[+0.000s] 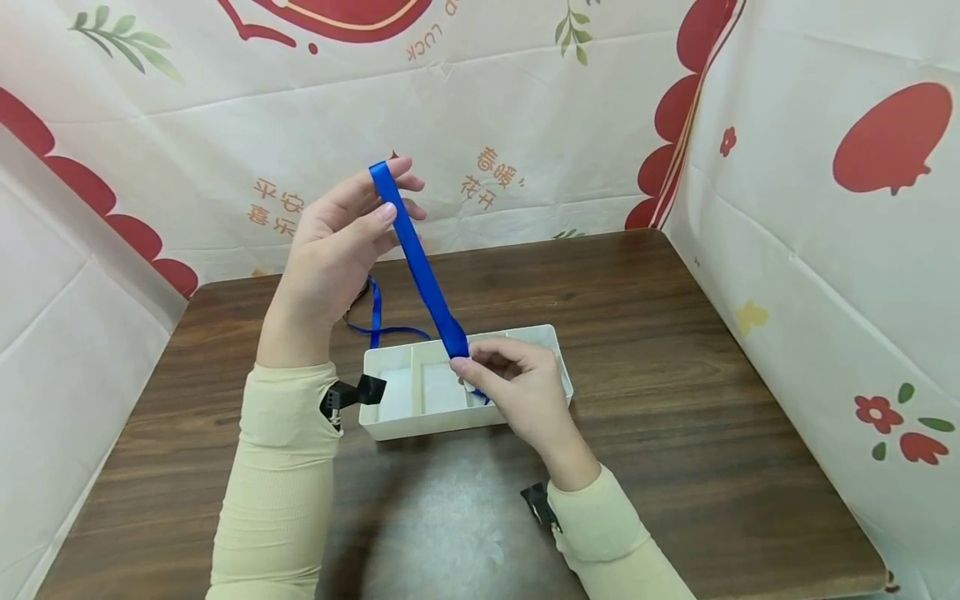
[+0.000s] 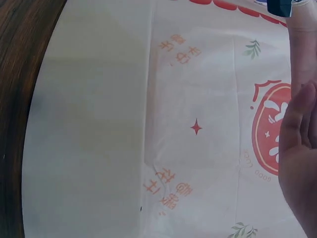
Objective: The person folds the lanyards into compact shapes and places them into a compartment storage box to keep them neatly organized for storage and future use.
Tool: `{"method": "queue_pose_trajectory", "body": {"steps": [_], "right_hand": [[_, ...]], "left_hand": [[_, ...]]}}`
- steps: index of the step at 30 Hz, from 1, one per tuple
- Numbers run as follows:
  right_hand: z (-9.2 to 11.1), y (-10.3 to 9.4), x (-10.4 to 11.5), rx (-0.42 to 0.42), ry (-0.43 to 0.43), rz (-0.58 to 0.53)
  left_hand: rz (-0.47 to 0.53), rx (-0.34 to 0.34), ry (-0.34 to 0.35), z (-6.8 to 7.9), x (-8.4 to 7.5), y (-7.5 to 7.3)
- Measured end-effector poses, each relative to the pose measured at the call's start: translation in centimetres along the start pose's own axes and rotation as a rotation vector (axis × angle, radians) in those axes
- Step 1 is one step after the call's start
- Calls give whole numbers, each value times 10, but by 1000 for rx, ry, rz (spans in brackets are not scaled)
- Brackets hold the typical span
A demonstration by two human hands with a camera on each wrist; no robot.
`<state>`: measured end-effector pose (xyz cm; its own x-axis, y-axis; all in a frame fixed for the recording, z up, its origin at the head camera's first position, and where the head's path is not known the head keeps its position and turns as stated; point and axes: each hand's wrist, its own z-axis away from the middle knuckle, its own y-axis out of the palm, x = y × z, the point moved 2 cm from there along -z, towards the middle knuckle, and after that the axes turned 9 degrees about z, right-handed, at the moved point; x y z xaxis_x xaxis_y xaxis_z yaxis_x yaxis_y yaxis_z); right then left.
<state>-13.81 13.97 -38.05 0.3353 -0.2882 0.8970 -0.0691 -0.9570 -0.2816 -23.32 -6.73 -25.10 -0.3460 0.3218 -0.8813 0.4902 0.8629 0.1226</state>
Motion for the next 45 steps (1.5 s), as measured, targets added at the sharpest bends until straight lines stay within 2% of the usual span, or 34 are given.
{"method": "queue_pose_trajectory", "body": {"steps": [7, 14, 20, 25, 29, 33, 37, 41, 45], "right_hand": [[0, 2, -3, 0, -88, -5], [2, 0, 0, -115, -95, -25], [1, 0, 3, -131, -85, 18], [2, -1, 3, -157, -138, 71], [1, 0, 2, -123, -168, 83], [-2, 1, 2, -68, -128, 106], [-3, 0, 4, -76, -94, 88], [-2, -2, 6, -89, -86, 50], [-2, -1, 4, -25, -89, 43]], "left_hand": [[28, -2, -9, -1, -1, -1], [45, -18, -3, -1, -2, -3], [42, -24, 8, -1, -3, -4], [44, -21, 13, -1, -4, -4], [41, -31, 10, 0, -4, -5], [40, -25, 12, 0, -4, -5], [48, -9, 9, 0, -4, -4], [40, -21, 11, 1, -4, -4], [35, -20, 13, 1, -4, -4]]}}
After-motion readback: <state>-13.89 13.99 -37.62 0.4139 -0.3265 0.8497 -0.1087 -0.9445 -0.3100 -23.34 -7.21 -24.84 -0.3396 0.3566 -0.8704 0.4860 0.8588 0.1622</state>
